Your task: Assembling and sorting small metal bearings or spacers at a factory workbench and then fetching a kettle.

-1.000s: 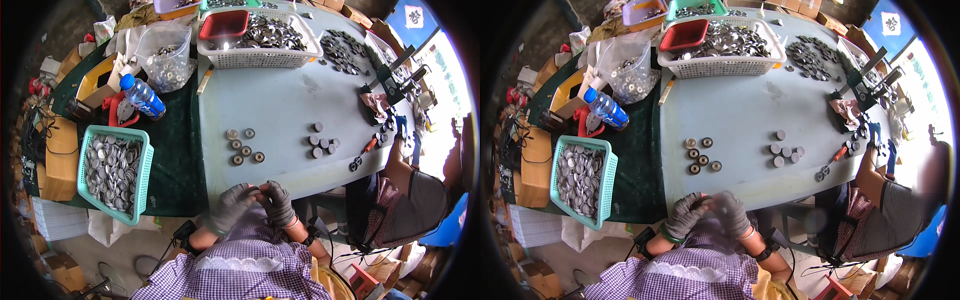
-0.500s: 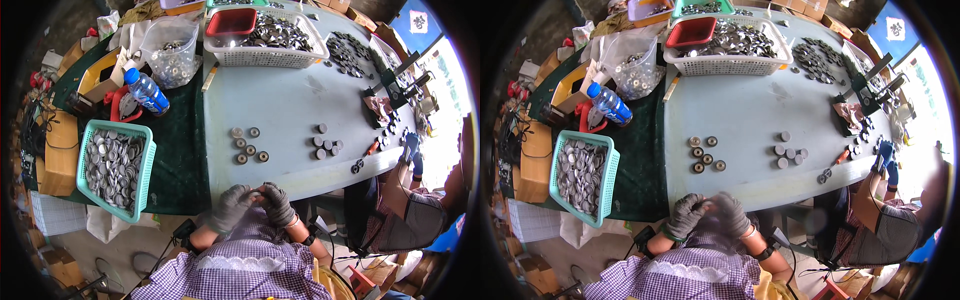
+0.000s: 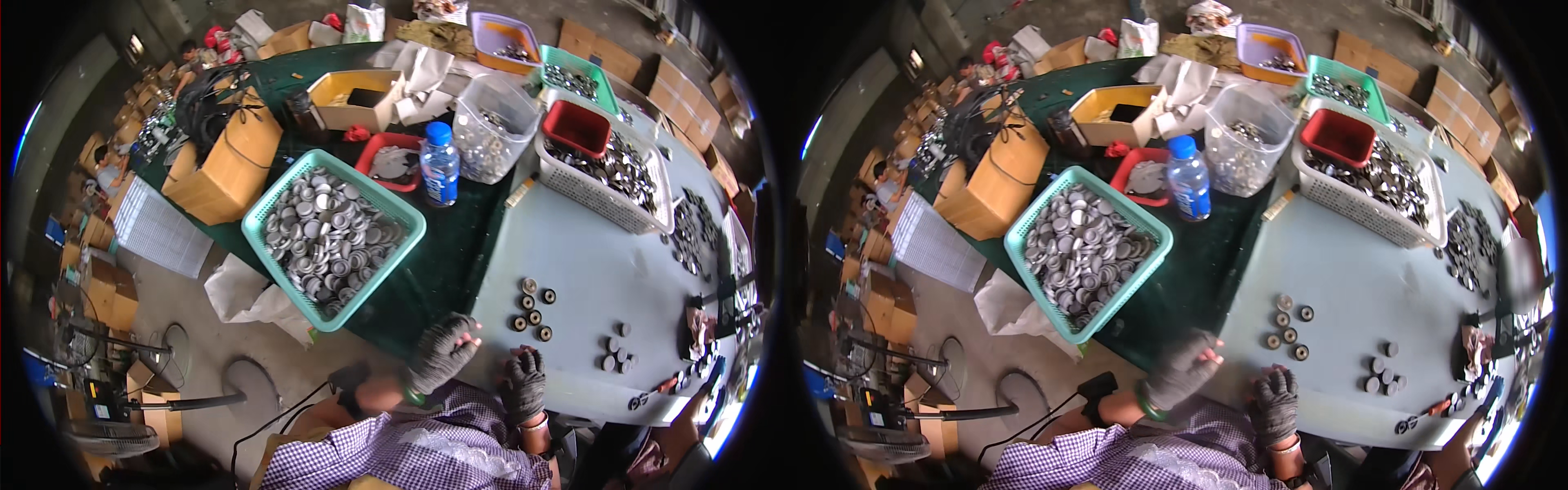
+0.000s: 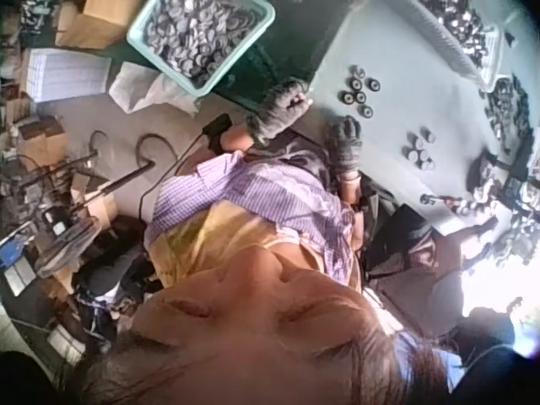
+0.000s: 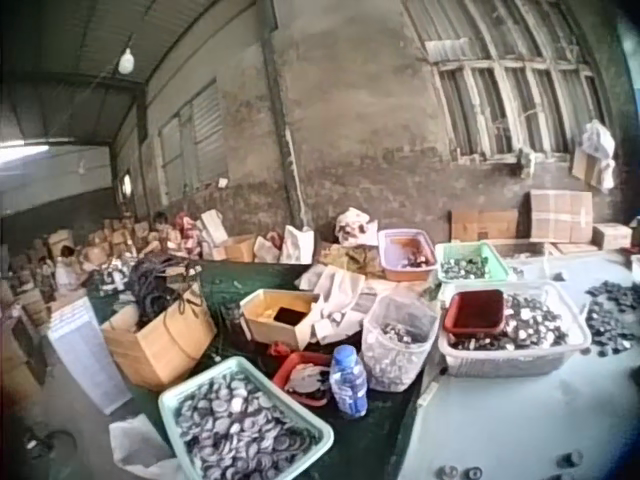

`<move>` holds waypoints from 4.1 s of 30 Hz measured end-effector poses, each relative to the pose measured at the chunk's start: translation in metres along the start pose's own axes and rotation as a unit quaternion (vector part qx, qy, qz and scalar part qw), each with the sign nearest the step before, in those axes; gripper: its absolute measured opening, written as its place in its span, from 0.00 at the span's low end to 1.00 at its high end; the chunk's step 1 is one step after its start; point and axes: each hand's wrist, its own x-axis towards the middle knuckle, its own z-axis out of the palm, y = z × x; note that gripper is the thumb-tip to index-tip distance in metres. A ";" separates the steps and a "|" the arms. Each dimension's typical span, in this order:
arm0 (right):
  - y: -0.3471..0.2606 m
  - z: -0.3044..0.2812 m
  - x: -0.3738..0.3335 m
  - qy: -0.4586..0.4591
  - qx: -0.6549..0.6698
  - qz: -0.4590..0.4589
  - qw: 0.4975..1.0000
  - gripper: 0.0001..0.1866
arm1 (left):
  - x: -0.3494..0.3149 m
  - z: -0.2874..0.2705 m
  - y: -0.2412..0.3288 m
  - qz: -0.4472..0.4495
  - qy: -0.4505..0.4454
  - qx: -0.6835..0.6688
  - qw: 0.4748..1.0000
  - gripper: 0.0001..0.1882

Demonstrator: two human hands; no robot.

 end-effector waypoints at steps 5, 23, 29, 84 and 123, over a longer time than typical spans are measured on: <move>0.087 -0.011 -0.029 0.193 -0.229 -0.024 0.954 0.20 | 0.028 -0.098 -0.028 -0.014 0.232 0.099 0.968 0.10; 0.043 -0.013 -0.017 0.178 -0.073 0.050 0.980 0.10 | 0.123 -0.203 -0.091 -0.089 0.087 0.437 0.891 0.15; 0.043 -0.019 -0.015 0.178 -0.043 0.050 0.982 0.10 | 0.120 -0.171 -0.060 0.048 -0.031 0.481 0.875 0.21; 0.052 -0.029 -0.066 0.249 0.591 0.327 0.694 0.08 | 0.058 0.166 -0.021 0.237 -0.128 0.387 0.882 0.14; -0.002 -0.032 -0.027 0.120 0.234 0.098 0.960 0.14 | -0.006 0.075 0.019 -0.032 -0.228 -0.166 0.959 0.11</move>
